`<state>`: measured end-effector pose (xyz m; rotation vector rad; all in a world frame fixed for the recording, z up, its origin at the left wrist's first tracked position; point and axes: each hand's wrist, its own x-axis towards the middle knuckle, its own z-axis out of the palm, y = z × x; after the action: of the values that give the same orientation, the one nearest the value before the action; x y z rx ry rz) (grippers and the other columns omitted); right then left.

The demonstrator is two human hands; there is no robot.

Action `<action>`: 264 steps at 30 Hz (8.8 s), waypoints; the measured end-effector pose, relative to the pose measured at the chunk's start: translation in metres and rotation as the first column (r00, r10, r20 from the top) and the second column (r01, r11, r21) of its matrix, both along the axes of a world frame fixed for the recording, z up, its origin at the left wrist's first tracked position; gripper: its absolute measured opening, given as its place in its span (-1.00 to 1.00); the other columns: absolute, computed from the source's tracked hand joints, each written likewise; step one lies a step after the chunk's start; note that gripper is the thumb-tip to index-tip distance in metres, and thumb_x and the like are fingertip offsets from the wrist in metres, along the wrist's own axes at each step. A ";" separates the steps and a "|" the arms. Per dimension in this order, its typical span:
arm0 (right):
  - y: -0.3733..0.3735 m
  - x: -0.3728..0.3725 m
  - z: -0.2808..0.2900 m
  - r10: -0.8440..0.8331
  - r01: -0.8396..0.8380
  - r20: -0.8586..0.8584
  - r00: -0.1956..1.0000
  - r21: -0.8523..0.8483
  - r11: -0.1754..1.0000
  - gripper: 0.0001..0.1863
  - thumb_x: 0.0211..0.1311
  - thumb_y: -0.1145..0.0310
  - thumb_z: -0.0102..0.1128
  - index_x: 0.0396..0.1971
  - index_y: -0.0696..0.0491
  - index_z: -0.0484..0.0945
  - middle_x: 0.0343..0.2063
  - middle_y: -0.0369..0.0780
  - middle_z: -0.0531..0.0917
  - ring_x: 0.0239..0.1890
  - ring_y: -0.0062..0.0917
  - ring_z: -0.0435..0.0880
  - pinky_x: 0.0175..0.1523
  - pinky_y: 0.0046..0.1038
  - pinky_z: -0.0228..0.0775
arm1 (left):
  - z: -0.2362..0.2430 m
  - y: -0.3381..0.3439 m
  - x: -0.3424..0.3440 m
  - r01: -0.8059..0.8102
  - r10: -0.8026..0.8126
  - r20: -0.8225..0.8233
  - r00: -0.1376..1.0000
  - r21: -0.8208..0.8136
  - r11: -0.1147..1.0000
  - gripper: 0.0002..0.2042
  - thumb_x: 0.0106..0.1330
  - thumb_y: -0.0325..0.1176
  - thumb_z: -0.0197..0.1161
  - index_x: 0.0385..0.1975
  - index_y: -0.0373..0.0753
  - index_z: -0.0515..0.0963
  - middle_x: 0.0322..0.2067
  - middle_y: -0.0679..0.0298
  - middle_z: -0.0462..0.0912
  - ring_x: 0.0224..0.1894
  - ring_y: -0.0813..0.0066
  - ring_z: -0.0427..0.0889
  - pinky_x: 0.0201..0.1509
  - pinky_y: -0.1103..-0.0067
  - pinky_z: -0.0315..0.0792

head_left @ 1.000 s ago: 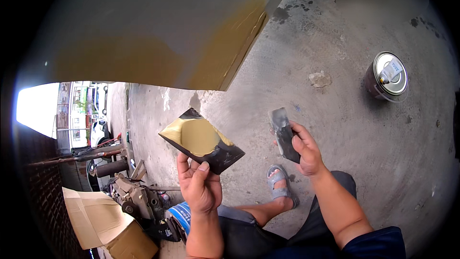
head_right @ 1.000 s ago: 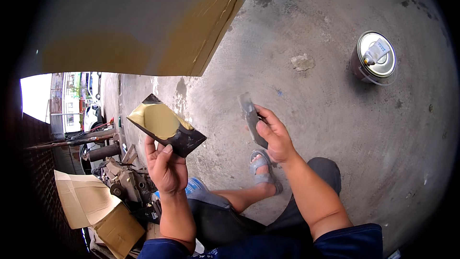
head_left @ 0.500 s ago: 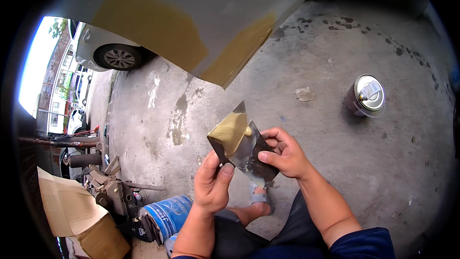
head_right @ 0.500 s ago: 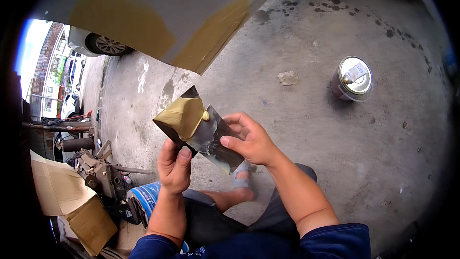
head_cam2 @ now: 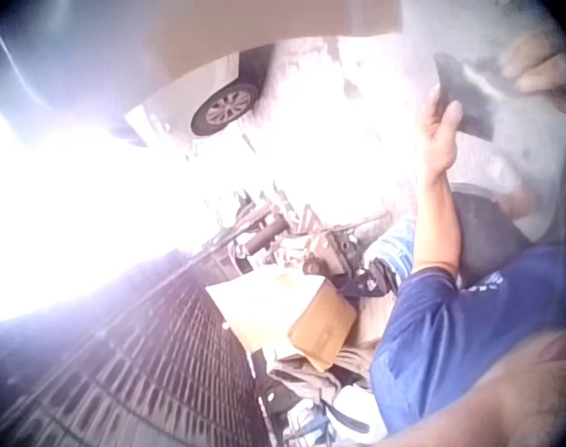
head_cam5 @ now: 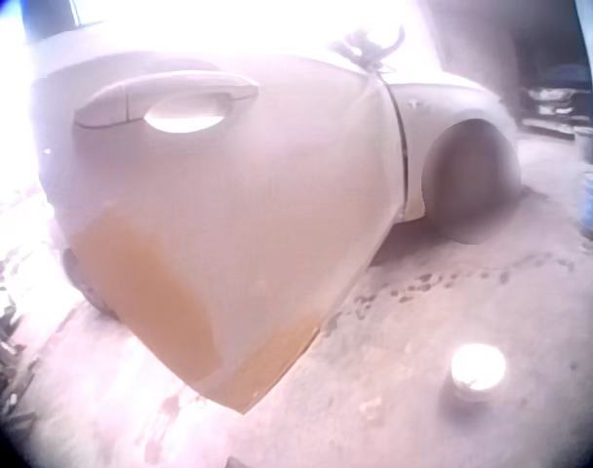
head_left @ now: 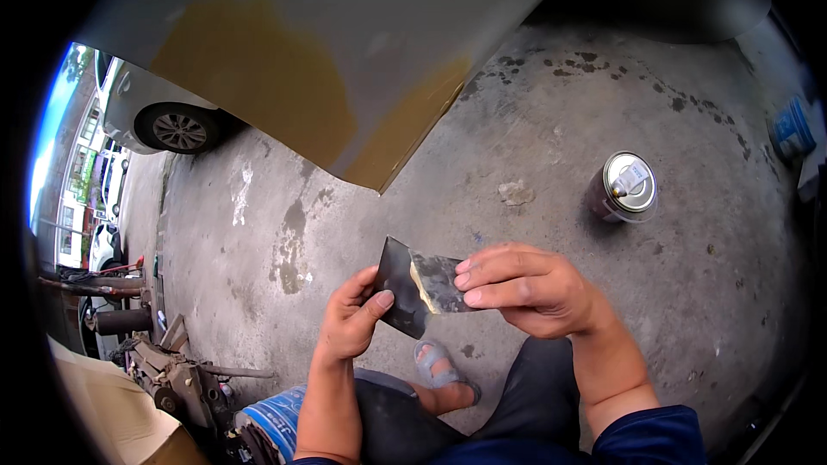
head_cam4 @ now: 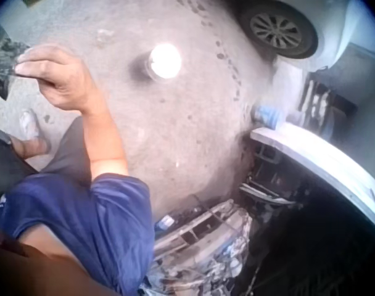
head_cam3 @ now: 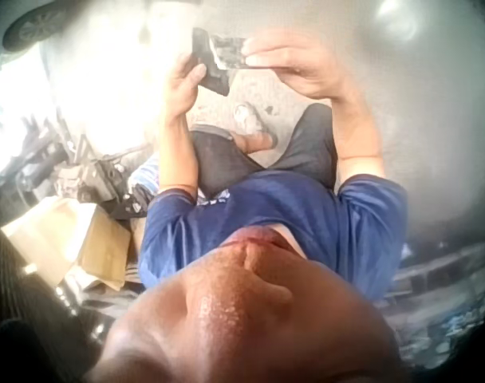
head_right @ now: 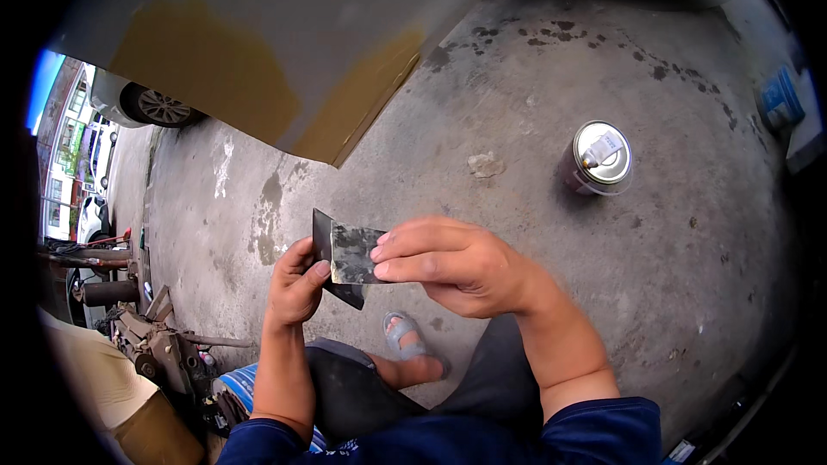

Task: The person applies a beige filler paste to a car door using a small scraper and smooths it with a larger scraper. The person repeatedly transfers filler between the tools and spreads it over a damaged area on the door panel.

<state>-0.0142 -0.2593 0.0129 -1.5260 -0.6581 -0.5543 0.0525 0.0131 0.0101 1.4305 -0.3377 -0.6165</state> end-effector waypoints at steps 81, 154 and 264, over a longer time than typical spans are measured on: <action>-0.006 -0.050 -0.137 0.230 0.410 -0.660 0.715 0.663 0.627 -0.50 0.21 0.32 0.27 0.06 0.23 0.35 -0.18 -0.17 0.63 -0.19 -0.61 0.61 -0.07 -0.53 0.46 | -0.032 -0.075 -0.019 -0.118 -0.035 -0.451 0.892 -0.307 0.944 -0.63 0.33 -0.55 0.08 0.11 -0.23 0.23 -0.01 0.04 0.51 0.03 0.26 0.56 0.13 0.30 0.49; -0.008 0.184 -0.186 -0.401 0.721 -0.642 0.653 0.367 0.587 -0.55 0.25 0.50 -0.13 0.16 -0.01 0.38 -0.21 -0.12 0.62 -0.15 -0.39 0.59 0.04 -0.44 0.37 | 0.004 0.012 0.080 -0.181 0.067 0.480 0.875 0.195 0.964 -0.54 0.15 -0.67 -0.01 0.12 -0.45 0.35 0.38 -0.10 -0.03 0.35 0.06 0.17 0.36 0.22 0.11; 0.142 0.174 -0.174 -0.764 0.823 -0.305 0.568 0.236 0.517 -0.30 -0.08 0.75 0.08 0.18 -0.01 0.40 0.10 -0.12 0.39 0.09 -0.18 0.39 0.21 -0.28 0.30 | 0.014 0.007 0.106 0.023 -0.107 0.426 0.898 0.196 0.980 -0.38 0.11 -0.62 0.14 0.26 -0.24 0.25 0.38 -0.03 -0.01 0.40 0.10 0.05 0.31 0.22 0.24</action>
<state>0.1594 -0.1173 -0.1613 -1.4390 0.3531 -1.1674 0.1586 0.0197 0.0242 1.7434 -0.6991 -0.3813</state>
